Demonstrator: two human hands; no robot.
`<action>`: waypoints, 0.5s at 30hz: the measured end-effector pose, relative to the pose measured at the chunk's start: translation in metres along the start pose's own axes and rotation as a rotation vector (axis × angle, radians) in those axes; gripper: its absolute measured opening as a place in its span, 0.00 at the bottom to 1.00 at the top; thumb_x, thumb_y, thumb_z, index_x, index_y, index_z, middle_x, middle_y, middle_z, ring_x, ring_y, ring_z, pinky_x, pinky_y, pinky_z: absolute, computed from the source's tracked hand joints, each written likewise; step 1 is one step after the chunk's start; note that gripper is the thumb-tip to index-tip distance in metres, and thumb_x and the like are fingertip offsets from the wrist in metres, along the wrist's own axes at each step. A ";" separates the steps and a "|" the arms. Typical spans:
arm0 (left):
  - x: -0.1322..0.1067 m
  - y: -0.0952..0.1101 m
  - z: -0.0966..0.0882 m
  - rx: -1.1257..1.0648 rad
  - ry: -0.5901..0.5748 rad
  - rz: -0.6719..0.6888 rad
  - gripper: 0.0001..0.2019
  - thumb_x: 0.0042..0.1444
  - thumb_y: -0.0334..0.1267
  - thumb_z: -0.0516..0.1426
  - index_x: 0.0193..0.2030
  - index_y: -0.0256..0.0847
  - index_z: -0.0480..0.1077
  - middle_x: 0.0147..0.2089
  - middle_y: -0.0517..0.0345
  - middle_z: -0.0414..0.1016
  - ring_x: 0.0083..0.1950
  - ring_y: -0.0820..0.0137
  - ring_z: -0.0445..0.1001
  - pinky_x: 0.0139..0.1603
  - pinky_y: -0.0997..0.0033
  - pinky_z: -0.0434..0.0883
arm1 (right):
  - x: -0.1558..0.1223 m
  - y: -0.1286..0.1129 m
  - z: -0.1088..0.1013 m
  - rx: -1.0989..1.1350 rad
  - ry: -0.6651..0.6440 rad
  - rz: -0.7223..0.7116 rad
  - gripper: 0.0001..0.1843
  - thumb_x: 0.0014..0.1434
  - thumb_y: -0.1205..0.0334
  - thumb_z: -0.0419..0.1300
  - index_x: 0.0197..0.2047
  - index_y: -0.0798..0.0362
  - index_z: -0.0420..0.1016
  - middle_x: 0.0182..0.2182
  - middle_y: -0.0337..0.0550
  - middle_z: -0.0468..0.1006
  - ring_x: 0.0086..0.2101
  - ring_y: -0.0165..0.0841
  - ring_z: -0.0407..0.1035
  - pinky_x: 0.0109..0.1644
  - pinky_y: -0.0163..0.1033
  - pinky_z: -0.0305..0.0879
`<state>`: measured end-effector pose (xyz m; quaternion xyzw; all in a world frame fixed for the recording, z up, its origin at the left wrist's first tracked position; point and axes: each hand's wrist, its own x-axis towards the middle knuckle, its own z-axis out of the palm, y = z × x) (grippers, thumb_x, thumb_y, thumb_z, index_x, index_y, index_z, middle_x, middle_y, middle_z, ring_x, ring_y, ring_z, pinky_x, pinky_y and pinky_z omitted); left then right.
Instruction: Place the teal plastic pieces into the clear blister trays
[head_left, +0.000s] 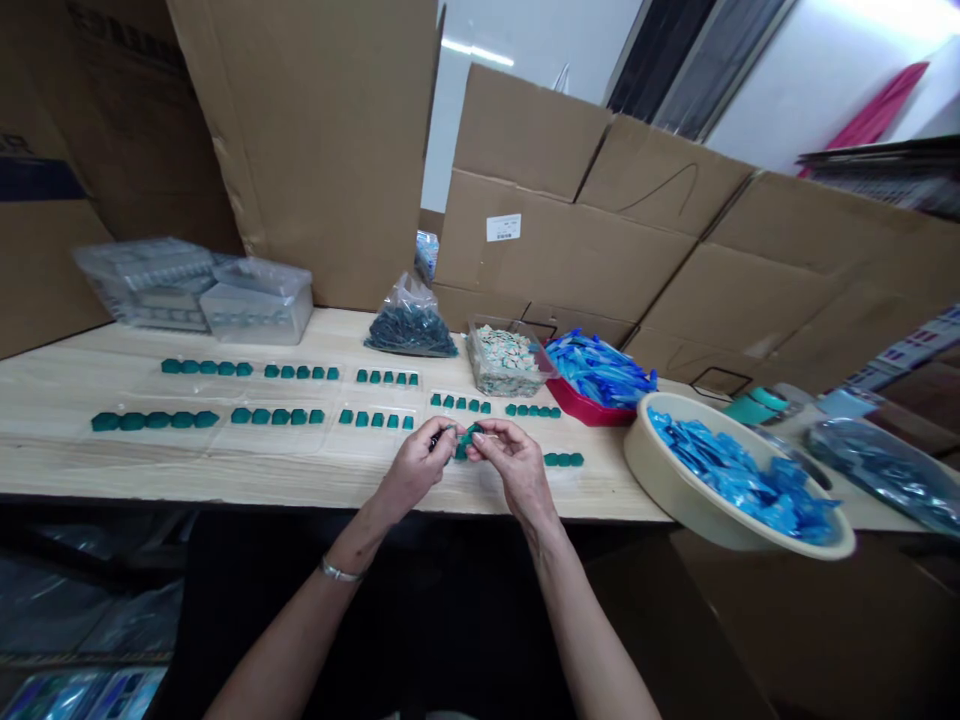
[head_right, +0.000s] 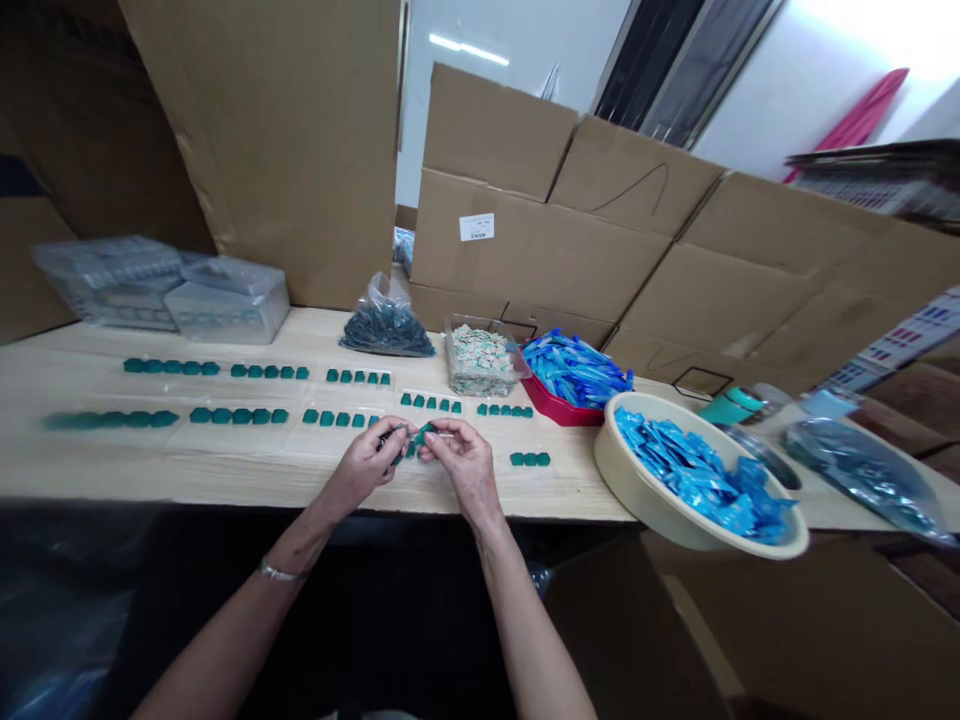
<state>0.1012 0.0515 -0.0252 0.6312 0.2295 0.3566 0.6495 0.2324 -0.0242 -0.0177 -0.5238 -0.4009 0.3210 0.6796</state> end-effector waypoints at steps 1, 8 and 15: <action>-0.001 0.000 0.002 0.018 0.012 0.001 0.12 0.55 0.46 0.52 0.39 0.40 0.67 0.26 0.63 0.62 0.17 0.82 0.53 0.15 0.81 0.52 | 0.000 0.001 0.000 0.002 0.000 0.002 0.14 0.46 0.59 0.67 0.38 0.53 0.73 0.29 0.39 0.77 0.26 0.29 0.73 0.34 0.37 0.70; -0.002 -0.004 0.009 0.027 0.071 -0.018 0.11 0.54 0.44 0.53 0.39 0.41 0.68 0.26 0.61 0.65 0.20 0.79 0.56 0.16 0.80 0.53 | -0.001 0.008 0.001 -0.015 0.038 -0.019 0.14 0.47 0.59 0.66 0.39 0.52 0.76 0.30 0.41 0.79 0.28 0.31 0.73 0.39 0.40 0.71; -0.004 -0.002 0.011 -0.237 -0.101 -0.142 0.13 0.54 0.46 0.53 0.40 0.40 0.66 0.26 0.64 0.61 0.16 0.83 0.52 0.13 0.82 0.47 | -0.001 0.011 0.002 0.027 0.038 -0.060 0.11 0.48 0.60 0.65 0.37 0.50 0.78 0.33 0.40 0.77 0.25 0.27 0.70 0.35 0.37 0.69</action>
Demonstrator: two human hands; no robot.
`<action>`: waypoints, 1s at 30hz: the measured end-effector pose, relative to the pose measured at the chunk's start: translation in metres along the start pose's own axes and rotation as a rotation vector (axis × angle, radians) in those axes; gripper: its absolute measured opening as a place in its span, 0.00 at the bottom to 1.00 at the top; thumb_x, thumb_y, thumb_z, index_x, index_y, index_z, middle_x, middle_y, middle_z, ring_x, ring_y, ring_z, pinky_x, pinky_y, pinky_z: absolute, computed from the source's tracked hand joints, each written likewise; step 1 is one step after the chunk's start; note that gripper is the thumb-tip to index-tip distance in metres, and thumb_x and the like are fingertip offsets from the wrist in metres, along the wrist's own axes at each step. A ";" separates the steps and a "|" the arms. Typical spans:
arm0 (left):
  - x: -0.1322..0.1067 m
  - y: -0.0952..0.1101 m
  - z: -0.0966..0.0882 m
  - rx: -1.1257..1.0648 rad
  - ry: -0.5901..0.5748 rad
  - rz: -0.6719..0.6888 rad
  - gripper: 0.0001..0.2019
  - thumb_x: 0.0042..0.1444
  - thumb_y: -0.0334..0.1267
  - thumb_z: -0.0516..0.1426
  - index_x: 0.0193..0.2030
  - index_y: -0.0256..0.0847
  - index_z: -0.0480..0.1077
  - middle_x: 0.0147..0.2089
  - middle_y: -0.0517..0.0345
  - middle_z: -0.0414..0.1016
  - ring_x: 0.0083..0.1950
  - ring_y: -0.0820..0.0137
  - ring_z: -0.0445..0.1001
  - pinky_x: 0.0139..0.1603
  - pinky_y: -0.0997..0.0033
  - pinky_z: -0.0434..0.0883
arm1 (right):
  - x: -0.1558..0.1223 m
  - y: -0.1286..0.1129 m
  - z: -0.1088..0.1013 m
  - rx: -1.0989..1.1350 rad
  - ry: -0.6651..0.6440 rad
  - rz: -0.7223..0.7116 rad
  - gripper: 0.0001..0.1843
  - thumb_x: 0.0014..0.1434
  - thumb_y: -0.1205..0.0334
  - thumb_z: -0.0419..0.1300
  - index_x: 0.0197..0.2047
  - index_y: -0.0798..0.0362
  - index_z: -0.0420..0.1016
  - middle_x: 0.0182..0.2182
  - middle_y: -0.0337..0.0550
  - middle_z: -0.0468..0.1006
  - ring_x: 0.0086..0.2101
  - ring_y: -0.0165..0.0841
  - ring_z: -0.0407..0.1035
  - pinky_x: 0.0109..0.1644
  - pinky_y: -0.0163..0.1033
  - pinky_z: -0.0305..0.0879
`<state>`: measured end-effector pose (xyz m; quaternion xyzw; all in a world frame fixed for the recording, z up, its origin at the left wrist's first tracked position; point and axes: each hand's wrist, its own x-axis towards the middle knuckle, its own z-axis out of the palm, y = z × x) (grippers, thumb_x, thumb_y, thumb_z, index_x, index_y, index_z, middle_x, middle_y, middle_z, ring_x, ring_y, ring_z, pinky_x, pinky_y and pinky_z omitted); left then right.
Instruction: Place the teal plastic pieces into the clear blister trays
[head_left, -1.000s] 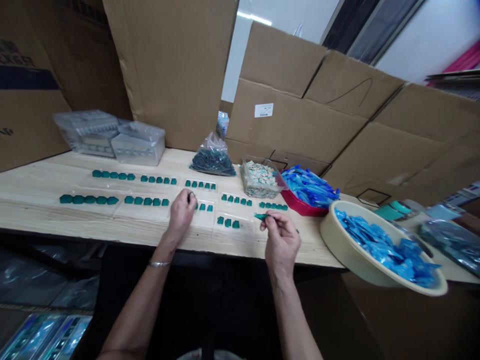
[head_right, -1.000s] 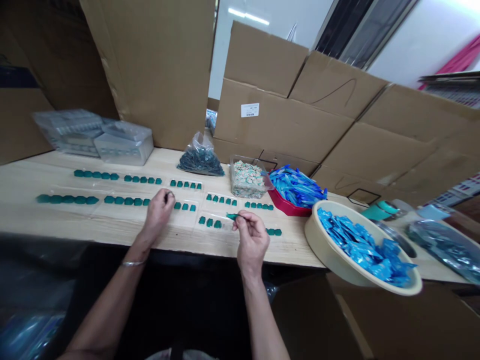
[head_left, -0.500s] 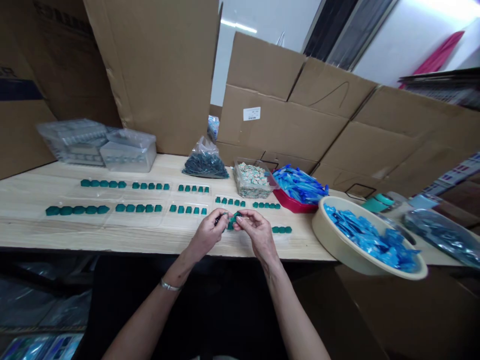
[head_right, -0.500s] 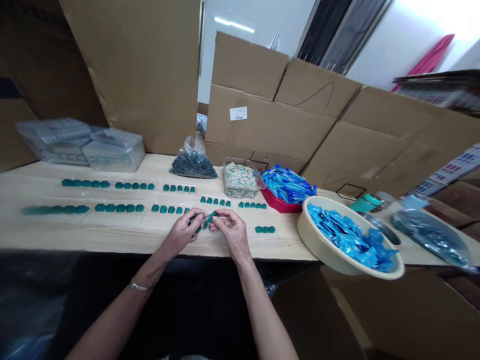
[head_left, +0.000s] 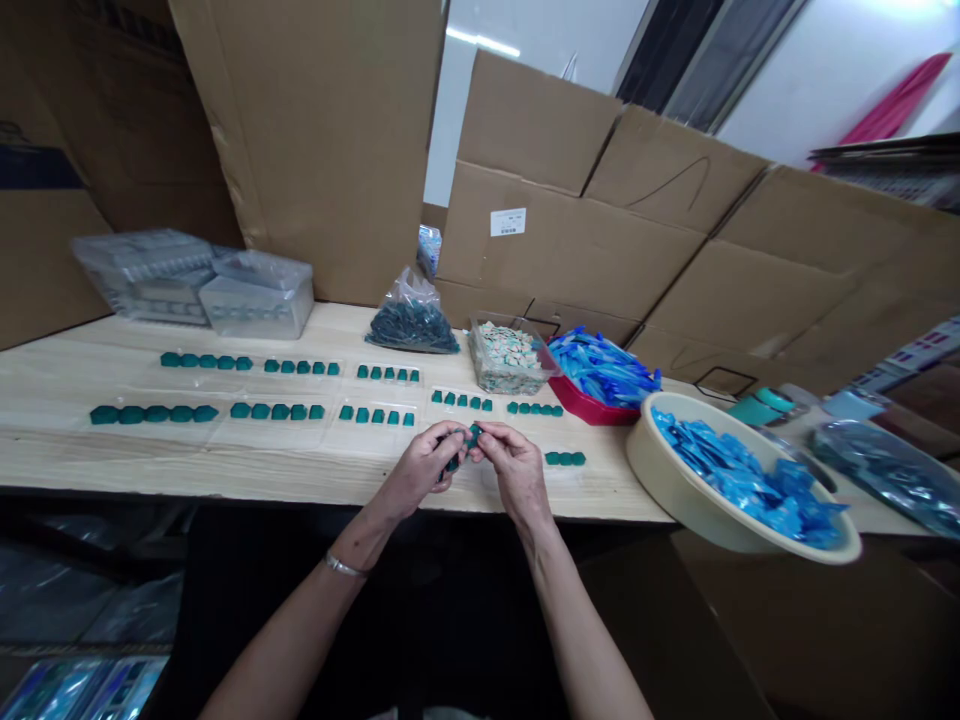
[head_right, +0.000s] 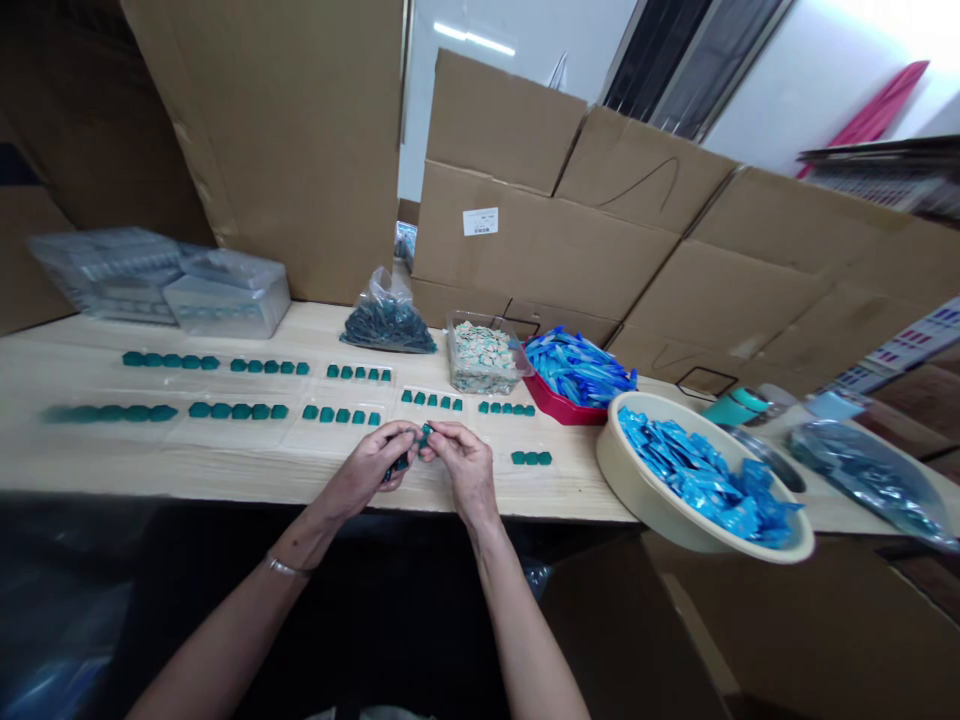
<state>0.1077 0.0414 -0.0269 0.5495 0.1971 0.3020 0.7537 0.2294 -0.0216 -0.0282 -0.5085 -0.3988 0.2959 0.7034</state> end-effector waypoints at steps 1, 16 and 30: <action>-0.001 0.001 0.001 -0.026 -0.021 0.007 0.13 0.53 0.46 0.53 0.40 0.40 0.66 0.26 0.64 0.61 0.16 0.83 0.52 0.13 0.83 0.47 | 0.000 0.000 0.000 0.008 0.001 0.013 0.11 0.48 0.59 0.65 0.37 0.50 0.78 0.31 0.39 0.77 0.24 0.27 0.69 0.34 0.37 0.69; 0.009 0.004 -0.024 -0.093 0.046 0.024 0.13 0.53 0.45 0.55 0.40 0.39 0.67 0.28 0.63 0.61 0.18 0.84 0.53 0.12 0.85 0.46 | 0.026 -0.001 -0.050 -0.690 -0.367 -0.304 0.08 0.53 0.55 0.62 0.34 0.47 0.79 0.32 0.44 0.76 0.34 0.35 0.70 0.40 0.40 0.65; 0.015 0.002 -0.028 -0.537 -0.008 -0.122 0.08 0.52 0.34 0.57 0.40 0.34 0.66 0.29 0.62 0.60 0.20 0.84 0.55 0.11 0.88 0.47 | 0.034 0.027 -0.058 -0.918 -0.527 -0.428 0.10 0.56 0.56 0.59 0.41 0.45 0.78 0.35 0.44 0.78 0.37 0.35 0.67 0.44 0.43 0.60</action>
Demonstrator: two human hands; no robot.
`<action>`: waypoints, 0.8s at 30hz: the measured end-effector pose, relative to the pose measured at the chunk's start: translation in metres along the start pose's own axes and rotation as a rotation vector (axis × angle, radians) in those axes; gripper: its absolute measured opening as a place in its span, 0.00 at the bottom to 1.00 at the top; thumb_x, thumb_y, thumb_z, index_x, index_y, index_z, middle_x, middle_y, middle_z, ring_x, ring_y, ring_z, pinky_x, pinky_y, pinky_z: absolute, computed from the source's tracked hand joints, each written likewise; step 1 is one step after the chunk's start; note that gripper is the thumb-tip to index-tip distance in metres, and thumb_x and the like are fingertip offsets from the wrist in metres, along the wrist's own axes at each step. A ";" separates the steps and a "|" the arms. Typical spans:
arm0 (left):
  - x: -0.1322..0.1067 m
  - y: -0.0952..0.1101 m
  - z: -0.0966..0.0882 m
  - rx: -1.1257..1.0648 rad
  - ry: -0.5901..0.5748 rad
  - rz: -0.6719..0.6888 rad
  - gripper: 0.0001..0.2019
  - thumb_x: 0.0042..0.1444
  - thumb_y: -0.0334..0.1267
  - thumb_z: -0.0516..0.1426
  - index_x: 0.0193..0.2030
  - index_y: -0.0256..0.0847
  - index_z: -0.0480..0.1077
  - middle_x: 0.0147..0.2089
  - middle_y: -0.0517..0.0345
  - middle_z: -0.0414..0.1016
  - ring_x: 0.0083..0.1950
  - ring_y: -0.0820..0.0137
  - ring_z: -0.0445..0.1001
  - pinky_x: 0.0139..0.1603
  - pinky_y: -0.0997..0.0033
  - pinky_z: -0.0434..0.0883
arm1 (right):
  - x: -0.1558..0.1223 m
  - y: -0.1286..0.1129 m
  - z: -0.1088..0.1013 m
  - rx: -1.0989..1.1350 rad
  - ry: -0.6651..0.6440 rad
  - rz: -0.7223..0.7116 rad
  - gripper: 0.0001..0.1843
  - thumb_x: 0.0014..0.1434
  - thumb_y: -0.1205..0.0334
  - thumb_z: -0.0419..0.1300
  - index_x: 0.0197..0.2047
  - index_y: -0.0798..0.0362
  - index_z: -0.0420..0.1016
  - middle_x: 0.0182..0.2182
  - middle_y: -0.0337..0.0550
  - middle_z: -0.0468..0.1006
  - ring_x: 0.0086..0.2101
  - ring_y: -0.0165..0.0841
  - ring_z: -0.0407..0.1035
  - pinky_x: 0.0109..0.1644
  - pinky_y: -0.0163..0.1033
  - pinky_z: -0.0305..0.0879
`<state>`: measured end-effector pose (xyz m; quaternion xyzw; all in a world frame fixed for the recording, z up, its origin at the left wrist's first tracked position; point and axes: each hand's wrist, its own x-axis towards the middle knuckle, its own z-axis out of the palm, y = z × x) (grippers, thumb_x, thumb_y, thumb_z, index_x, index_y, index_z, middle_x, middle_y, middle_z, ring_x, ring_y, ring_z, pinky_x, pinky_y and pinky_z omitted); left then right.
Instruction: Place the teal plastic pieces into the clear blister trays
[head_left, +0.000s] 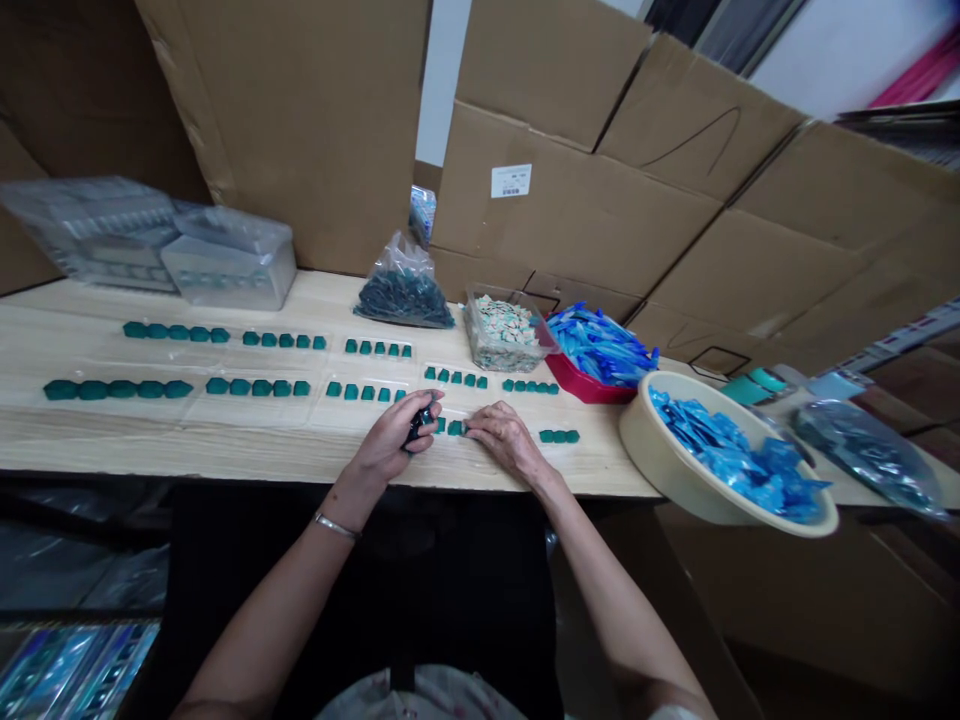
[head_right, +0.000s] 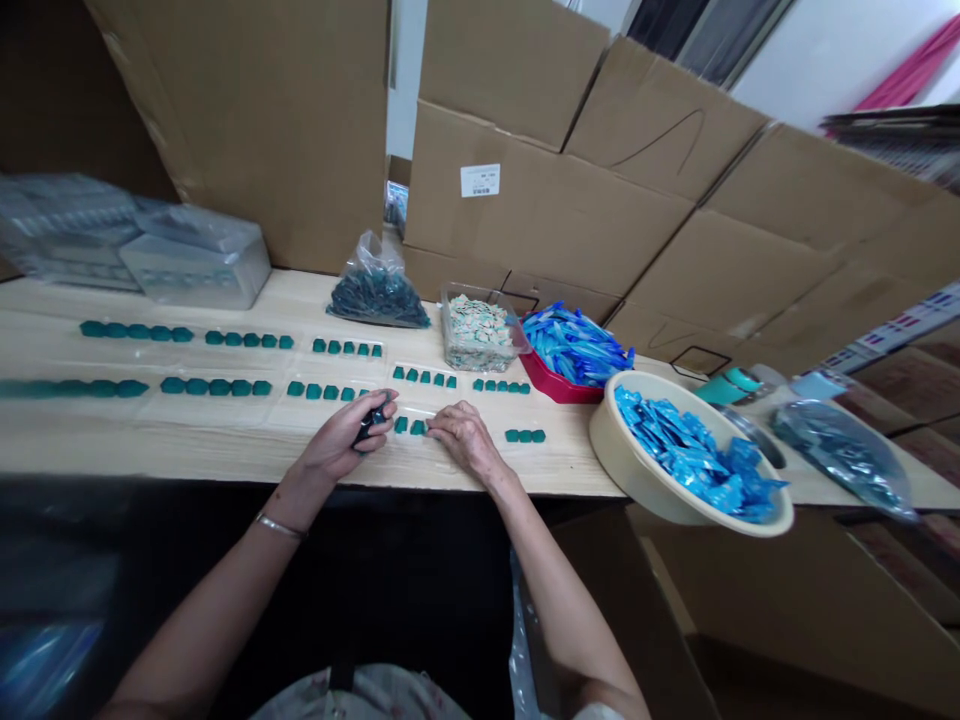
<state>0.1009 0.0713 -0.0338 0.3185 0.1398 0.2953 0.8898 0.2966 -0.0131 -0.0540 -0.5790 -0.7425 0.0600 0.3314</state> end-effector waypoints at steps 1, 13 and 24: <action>0.002 -0.001 -0.001 -0.071 0.001 -0.019 0.07 0.53 0.33 0.56 0.39 0.34 0.66 0.29 0.62 0.60 0.19 0.84 0.55 0.11 0.88 0.47 | -0.002 0.002 0.002 -0.051 0.013 0.007 0.10 0.55 0.56 0.60 0.40 0.46 0.78 0.34 0.43 0.78 0.37 0.36 0.67 0.45 0.44 0.59; 0.006 -0.016 0.000 -0.333 0.153 0.004 0.04 0.54 0.30 0.53 0.37 0.34 0.66 0.28 0.56 0.67 0.26 0.76 0.68 0.11 0.84 0.52 | 0.000 -0.051 -0.005 -0.024 0.232 0.052 0.10 0.58 0.60 0.57 0.43 0.48 0.74 0.40 0.45 0.74 0.43 0.37 0.66 0.49 0.45 0.62; 0.007 -0.022 0.001 -0.149 0.221 0.187 0.08 0.49 0.35 0.58 0.36 0.34 0.68 0.30 0.58 0.68 0.22 0.80 0.64 0.13 0.82 0.52 | 0.035 -0.075 0.017 -0.157 0.267 -0.010 0.09 0.56 0.67 0.55 0.40 0.52 0.75 0.33 0.45 0.72 0.37 0.37 0.65 0.45 0.45 0.62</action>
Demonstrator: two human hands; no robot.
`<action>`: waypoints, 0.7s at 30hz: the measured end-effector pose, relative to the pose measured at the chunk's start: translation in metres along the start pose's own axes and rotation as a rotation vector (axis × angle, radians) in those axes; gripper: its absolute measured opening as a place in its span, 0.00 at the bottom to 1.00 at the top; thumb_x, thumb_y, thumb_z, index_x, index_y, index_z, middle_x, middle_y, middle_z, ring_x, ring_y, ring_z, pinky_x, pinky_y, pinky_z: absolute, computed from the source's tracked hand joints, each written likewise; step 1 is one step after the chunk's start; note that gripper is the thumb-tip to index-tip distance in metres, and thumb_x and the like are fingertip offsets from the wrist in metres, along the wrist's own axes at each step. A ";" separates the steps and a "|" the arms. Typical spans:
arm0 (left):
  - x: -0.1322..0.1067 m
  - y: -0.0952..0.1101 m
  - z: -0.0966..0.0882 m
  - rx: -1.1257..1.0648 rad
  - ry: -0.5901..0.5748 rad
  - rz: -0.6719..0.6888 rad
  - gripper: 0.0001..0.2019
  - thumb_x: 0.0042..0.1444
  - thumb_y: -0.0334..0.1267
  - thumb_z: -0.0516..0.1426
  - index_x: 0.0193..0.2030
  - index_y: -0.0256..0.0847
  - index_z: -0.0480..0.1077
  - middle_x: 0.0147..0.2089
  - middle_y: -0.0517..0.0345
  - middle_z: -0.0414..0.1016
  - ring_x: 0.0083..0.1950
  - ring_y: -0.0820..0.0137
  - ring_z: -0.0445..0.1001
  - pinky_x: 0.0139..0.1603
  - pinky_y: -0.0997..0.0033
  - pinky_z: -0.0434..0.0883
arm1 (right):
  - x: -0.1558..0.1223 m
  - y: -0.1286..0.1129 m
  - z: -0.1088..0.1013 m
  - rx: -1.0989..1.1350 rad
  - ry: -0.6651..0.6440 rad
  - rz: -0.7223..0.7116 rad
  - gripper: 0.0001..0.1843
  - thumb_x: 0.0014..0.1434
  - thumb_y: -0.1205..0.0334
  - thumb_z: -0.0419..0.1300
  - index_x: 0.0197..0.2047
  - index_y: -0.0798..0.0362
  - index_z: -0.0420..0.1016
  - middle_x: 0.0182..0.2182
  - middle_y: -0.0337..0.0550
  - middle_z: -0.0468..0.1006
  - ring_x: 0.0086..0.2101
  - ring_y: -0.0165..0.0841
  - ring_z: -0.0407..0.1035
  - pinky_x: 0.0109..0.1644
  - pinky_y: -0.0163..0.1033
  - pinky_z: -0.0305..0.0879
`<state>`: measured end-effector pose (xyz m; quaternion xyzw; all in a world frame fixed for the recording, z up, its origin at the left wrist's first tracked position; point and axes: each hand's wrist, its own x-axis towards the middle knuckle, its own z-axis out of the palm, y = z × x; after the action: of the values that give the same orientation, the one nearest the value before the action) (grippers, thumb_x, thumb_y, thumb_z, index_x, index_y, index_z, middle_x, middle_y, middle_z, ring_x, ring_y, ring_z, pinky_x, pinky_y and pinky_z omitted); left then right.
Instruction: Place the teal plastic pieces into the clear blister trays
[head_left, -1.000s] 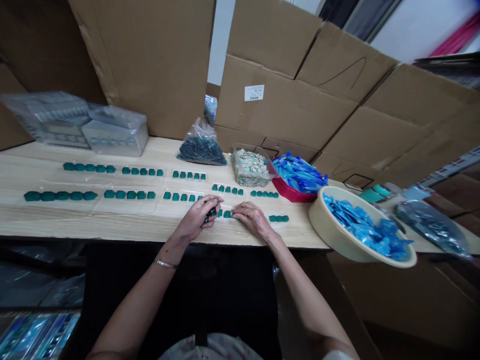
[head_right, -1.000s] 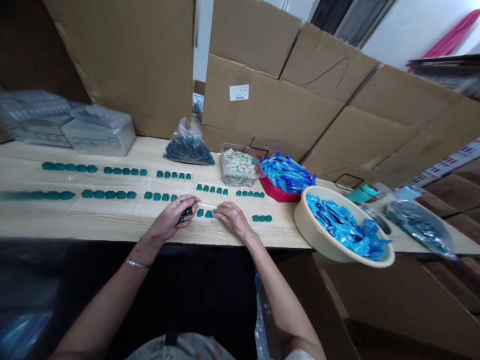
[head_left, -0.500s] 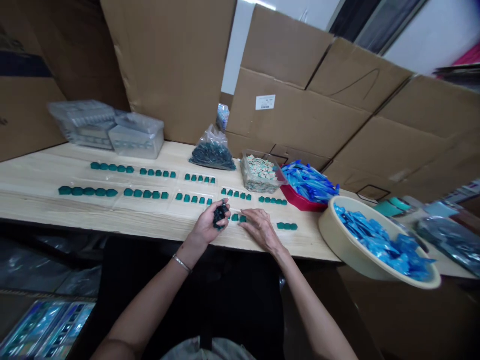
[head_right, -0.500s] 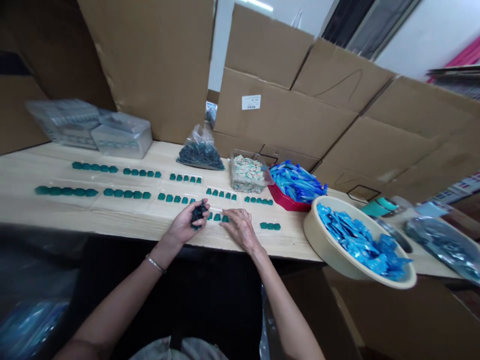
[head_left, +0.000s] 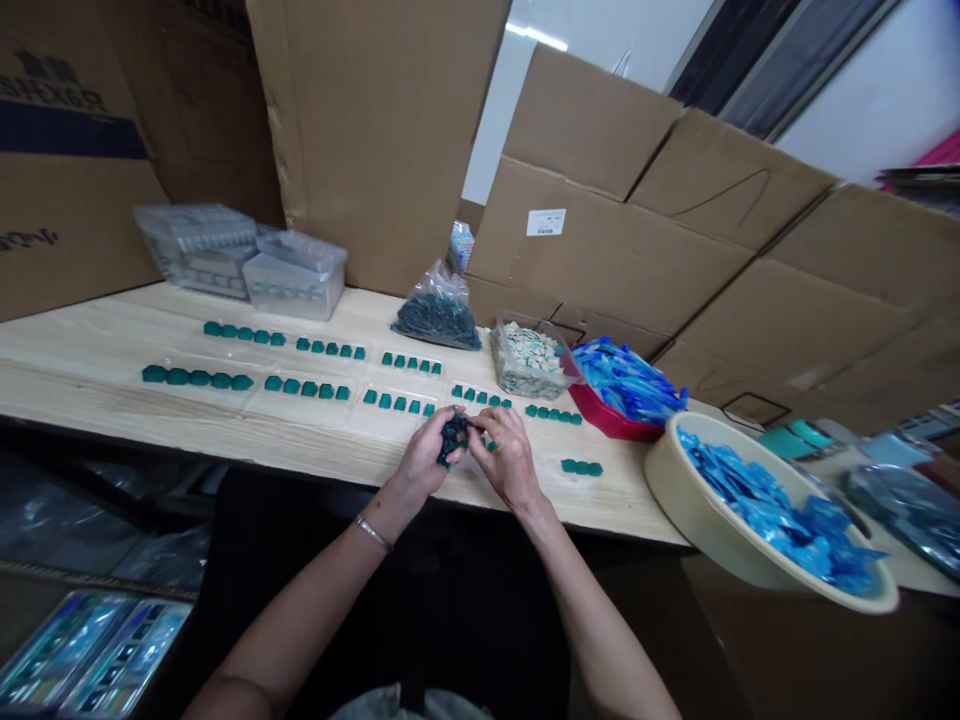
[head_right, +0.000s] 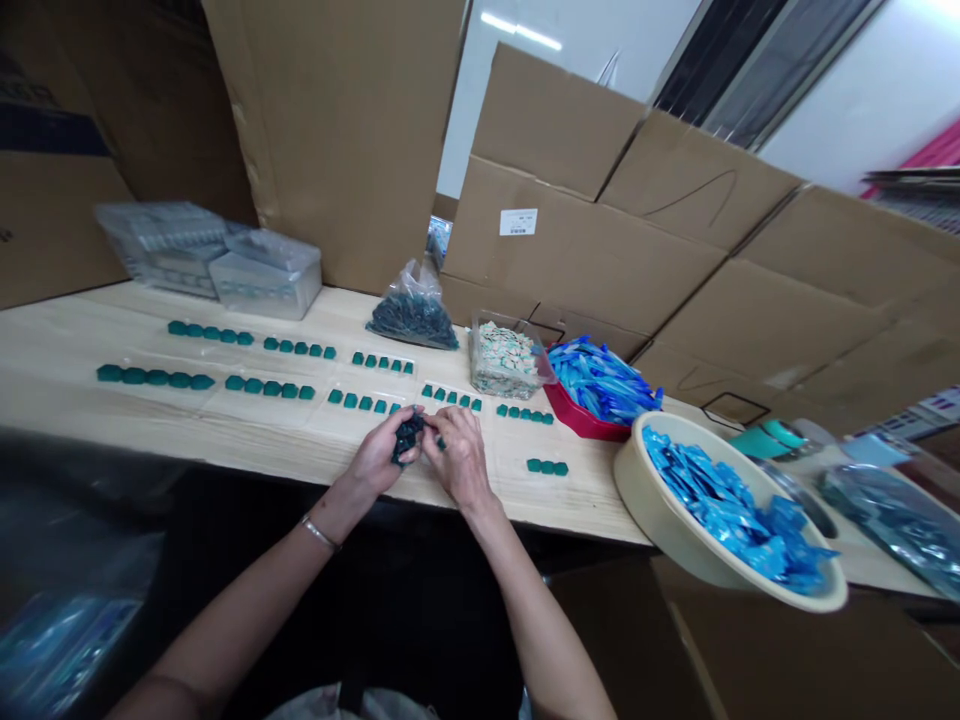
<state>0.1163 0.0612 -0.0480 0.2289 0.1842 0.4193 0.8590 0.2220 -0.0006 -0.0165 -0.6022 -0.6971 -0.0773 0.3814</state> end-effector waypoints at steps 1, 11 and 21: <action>0.000 0.001 -0.001 0.008 -0.002 0.008 0.09 0.49 0.35 0.58 0.36 0.34 0.68 0.30 0.57 0.68 0.24 0.79 0.66 0.13 0.83 0.52 | 0.000 0.001 0.000 0.064 0.034 0.039 0.08 0.56 0.67 0.55 0.38 0.52 0.75 0.33 0.45 0.72 0.37 0.36 0.65 0.44 0.44 0.63; -0.008 0.004 0.005 0.252 -0.161 0.061 0.12 0.51 0.42 0.57 0.39 0.37 0.67 0.33 0.57 0.66 0.26 0.79 0.64 0.13 0.85 0.51 | -0.002 0.012 -0.006 0.904 0.164 0.652 0.12 0.47 0.58 0.65 0.31 0.53 0.69 0.23 0.38 0.76 0.24 0.29 0.70 0.30 0.35 0.66; -0.006 -0.013 0.008 0.600 -0.032 0.209 0.13 0.53 0.44 0.56 0.42 0.40 0.65 0.23 0.65 0.62 0.16 0.83 0.53 0.12 0.84 0.50 | -0.014 0.009 -0.001 0.689 0.218 0.574 0.12 0.50 0.59 0.62 0.38 0.53 0.71 0.28 0.39 0.75 0.26 0.28 0.69 0.32 0.34 0.67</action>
<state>0.1252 0.0470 -0.0473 0.4964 0.2617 0.4286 0.7081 0.2303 -0.0097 -0.0282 -0.5971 -0.4431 0.2047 0.6366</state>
